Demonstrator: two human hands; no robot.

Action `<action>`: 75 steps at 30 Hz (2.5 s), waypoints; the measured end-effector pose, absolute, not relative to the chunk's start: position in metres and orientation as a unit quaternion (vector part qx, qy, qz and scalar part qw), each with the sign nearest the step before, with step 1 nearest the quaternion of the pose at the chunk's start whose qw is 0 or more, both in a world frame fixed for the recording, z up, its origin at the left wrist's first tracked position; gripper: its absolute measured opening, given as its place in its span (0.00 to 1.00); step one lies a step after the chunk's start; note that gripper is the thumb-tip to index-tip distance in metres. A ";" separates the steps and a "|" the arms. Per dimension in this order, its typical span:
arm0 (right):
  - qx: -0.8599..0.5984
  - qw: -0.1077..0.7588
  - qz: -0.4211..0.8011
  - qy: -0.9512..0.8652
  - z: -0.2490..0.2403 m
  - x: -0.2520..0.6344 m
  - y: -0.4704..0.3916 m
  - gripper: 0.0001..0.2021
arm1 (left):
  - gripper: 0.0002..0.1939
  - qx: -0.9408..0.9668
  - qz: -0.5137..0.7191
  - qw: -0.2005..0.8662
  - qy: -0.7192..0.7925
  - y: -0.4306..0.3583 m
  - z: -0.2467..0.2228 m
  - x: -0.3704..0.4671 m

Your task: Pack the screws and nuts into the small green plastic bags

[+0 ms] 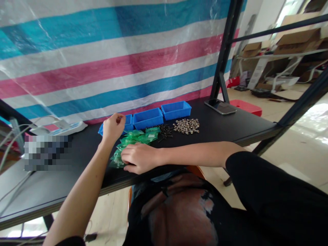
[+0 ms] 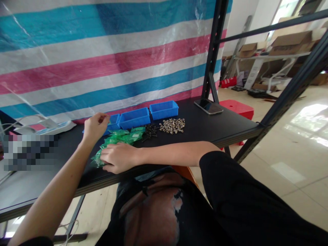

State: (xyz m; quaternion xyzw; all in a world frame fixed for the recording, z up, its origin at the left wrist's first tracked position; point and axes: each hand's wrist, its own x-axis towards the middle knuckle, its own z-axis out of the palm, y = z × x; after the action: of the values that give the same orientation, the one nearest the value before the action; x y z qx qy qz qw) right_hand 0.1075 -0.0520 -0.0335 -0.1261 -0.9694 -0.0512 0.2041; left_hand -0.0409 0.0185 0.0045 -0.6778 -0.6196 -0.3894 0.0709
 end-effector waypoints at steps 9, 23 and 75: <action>-0.112 0.204 0.005 -0.973 -0.032 0.116 -0.057 0.14 | 0.11 -0.685 -0.384 0.074 -0.615 0.021 0.002 -0.042; -0.107 0.140 0.031 -0.984 -0.028 0.120 -0.045 0.06 | 0.12 -0.710 -0.373 0.071 -0.593 0.023 0.001 -0.041; -0.349 0.487 0.213 -0.771 -0.025 0.132 0.018 0.06 | 0.19 -0.810 -0.285 0.029 -0.512 0.008 0.008 -0.024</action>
State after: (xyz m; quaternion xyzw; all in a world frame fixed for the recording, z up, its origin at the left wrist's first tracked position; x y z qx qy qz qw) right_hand 0.1316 0.0178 -0.0245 -0.3489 -0.7715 0.2134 0.4874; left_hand -0.0240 0.0085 0.0081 -0.8096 -0.5122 -0.2853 0.0294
